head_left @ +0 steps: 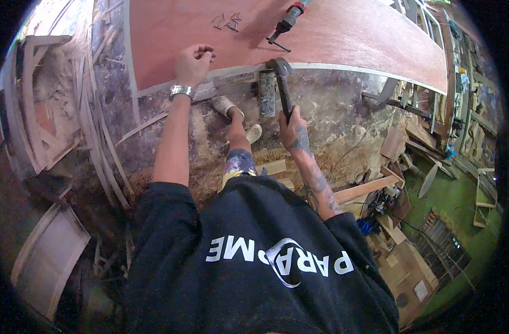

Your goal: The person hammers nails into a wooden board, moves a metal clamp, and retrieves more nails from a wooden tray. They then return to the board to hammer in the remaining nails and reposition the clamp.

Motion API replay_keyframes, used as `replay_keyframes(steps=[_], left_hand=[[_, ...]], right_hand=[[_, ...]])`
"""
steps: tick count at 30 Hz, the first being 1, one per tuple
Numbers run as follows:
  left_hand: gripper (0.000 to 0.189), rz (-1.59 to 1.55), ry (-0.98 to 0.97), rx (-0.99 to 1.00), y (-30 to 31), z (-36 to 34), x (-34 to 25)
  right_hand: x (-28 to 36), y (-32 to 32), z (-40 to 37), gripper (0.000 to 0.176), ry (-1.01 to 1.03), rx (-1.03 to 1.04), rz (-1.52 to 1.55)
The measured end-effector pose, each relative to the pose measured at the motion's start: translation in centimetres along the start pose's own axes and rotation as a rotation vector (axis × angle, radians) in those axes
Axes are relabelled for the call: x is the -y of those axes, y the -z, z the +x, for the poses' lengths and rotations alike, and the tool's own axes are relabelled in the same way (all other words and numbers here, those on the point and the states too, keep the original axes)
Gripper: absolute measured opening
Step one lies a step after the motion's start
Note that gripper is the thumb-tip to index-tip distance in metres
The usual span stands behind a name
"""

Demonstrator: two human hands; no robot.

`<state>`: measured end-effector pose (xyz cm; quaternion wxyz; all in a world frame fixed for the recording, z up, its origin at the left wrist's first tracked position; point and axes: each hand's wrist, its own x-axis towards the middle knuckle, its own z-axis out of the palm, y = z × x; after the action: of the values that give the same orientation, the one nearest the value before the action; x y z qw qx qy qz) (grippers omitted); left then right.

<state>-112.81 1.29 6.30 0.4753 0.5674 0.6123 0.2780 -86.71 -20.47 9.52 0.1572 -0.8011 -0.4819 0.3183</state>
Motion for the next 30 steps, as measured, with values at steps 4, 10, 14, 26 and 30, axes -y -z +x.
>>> replay_keyframes(steps=[4,10,14,26,30], left_hand=[[0.027,-0.118,-0.014,0.022,1.0,-1.1,0.5],[0.020,0.218,-0.396,0.001,1.2,-0.3,3.9],[0.018,0.365,-0.533,-0.129,0.4,-0.5,4.3],[0.014,0.236,-0.543,-0.042,0.3,0.2,5.7],[0.020,0.184,-0.558,-0.045,0.2,0.4,6.8]], right_hand=[[-1.3,-1.1,0.1,0.027,0.045,-0.040,-0.016],[-2.2,-1.7,0.3,0.028,0.092,-0.080,-0.034],[-1.7,-1.4,0.4,0.029,0.053,-0.056,-0.055],[-1.4,-1.7,0.2,0.024,0.131,-0.115,0.001],[-0.1,-1.4,-0.1,0.028,0.058,-0.109,0.029]])
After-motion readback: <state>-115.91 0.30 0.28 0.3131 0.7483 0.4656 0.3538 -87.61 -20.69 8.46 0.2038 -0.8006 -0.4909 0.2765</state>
